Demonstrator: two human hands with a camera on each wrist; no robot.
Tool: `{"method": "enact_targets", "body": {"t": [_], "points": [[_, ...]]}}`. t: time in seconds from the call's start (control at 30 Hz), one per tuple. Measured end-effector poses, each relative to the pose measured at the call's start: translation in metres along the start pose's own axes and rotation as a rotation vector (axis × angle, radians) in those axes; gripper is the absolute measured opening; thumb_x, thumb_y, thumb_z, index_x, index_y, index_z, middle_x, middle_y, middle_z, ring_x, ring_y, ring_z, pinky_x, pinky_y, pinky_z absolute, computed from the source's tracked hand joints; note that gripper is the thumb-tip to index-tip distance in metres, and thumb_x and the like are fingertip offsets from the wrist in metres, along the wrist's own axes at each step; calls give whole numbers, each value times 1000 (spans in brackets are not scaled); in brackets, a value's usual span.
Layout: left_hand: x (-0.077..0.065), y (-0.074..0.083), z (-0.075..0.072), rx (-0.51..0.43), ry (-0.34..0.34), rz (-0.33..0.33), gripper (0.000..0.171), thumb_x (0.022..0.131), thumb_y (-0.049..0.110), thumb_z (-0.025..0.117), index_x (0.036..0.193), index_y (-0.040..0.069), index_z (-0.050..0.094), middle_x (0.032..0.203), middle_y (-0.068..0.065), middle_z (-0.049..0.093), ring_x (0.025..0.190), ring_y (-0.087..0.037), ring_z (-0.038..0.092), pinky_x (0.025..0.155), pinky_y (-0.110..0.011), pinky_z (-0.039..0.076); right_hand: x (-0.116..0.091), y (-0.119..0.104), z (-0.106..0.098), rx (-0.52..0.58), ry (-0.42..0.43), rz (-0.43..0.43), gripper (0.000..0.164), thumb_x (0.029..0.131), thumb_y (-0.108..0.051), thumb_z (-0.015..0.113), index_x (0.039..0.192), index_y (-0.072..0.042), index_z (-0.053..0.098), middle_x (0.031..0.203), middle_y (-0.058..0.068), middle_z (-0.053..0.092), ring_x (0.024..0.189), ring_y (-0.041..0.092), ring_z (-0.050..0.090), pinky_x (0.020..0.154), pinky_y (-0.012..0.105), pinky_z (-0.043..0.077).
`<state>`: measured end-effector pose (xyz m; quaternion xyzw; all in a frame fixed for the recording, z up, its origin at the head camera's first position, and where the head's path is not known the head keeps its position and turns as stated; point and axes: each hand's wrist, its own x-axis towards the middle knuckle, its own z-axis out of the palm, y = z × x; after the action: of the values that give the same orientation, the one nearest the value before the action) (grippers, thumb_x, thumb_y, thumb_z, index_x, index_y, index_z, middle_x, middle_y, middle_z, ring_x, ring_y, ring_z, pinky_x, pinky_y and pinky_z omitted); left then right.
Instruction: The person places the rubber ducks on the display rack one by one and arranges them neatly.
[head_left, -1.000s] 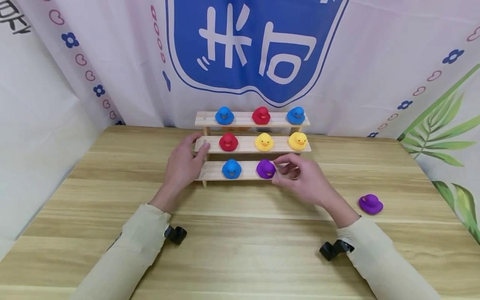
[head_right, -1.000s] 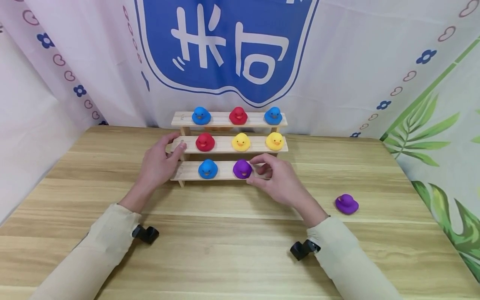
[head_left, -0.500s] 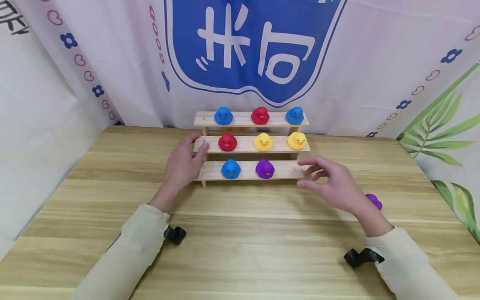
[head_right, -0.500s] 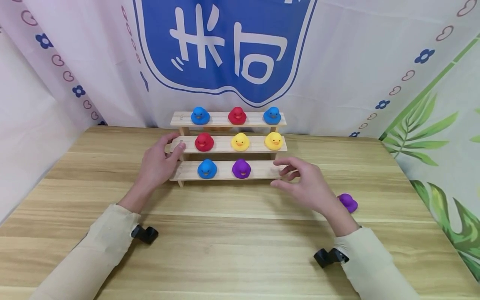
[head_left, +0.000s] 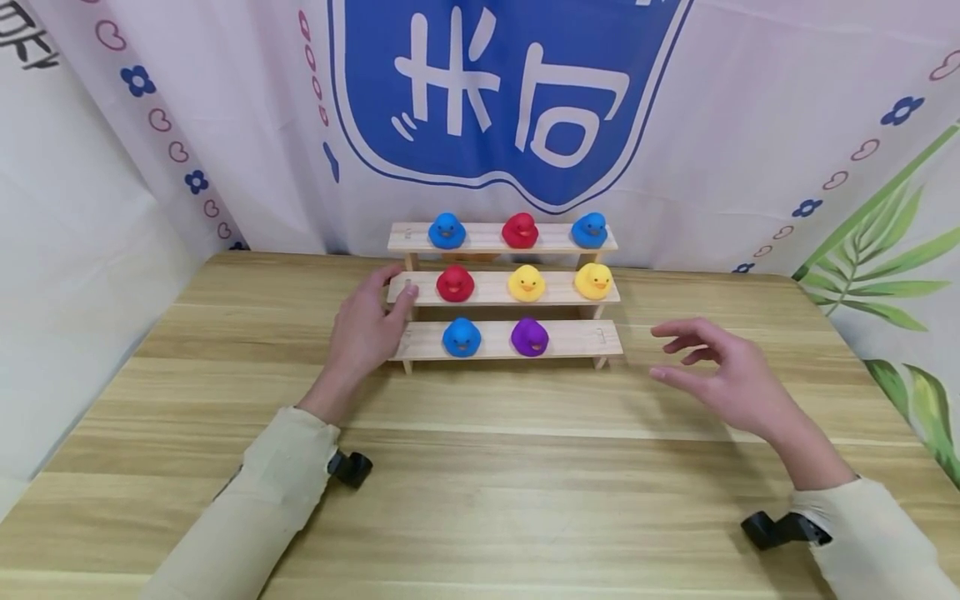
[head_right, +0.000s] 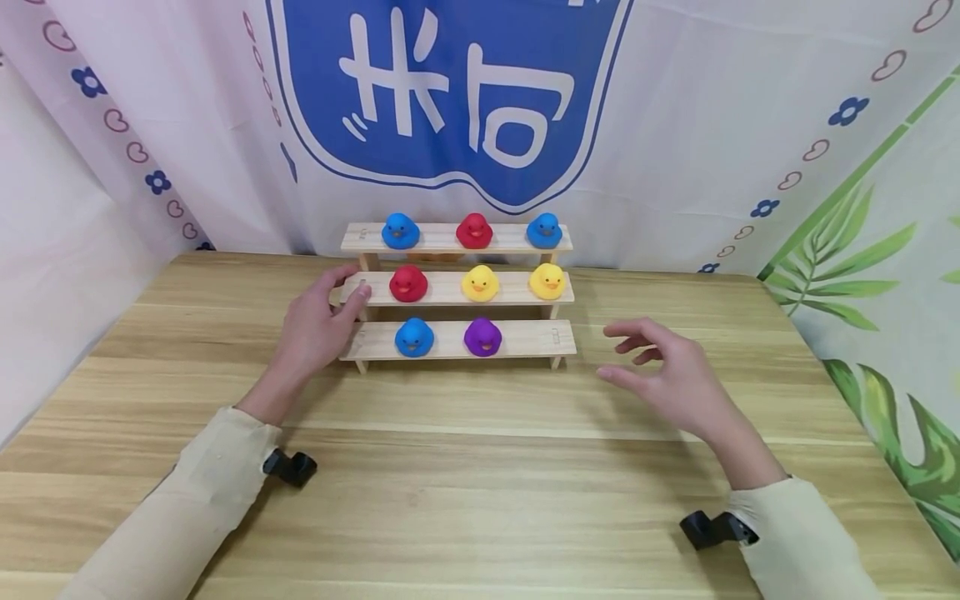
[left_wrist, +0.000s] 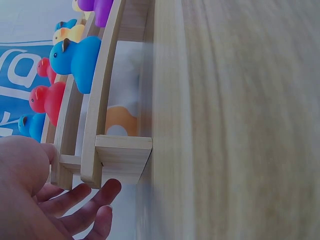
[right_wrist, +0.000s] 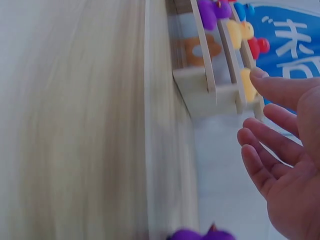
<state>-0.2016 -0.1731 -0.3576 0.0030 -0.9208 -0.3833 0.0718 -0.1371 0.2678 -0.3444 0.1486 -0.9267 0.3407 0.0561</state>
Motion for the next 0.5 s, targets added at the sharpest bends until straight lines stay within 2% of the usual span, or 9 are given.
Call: {"method": "enact_targets", "body": {"t": [0.17, 0.27, 0.4, 0.5], "points": [[0, 0, -1, 2, 0, -4, 61, 110, 46, 52, 161, 14, 43, 162, -16, 51, 111, -37, 67, 106, -58, 53, -9, 16, -10, 2, -4, 12, 50, 93, -22, 84, 138, -16, 66, 135, 10, 70, 107, -14, 57, 91, 5, 46], [-1, 1, 0, -1, 2, -4, 61, 110, 46, 52, 161, 14, 43, 162, -16, 50, 111, -37, 66, 107, -58, 53, -16, 26, -16, 2, -12, 14, 52, 92, -19, 85, 140, -16, 64, 136, 6, 68, 110, -15, 56, 94, 4, 44], [-1, 0, 0, -5, 3, 0, 61, 110, 46, 52, 161, 13, 44, 162, -16, 50, 115, -38, 65, 109, -59, 51, -26, 39, -22, 16, -7, 28, 54, 90, -17, 87, 139, -16, 65, 131, -13, 67, 113, -13, 56, 96, 1, 41], [0, 0, 0, -4, 2, -2, 61, 110, 46, 52, 161, 13, 44, 162, -17, 50, 119, -38, 63, 111, -60, 50, -32, 48, -28, 17, -10, 40, 56, 88, -18, 89, 140, -15, 65, 127, -22, 66, 114, -13, 56, 95, 1, 41]]}}
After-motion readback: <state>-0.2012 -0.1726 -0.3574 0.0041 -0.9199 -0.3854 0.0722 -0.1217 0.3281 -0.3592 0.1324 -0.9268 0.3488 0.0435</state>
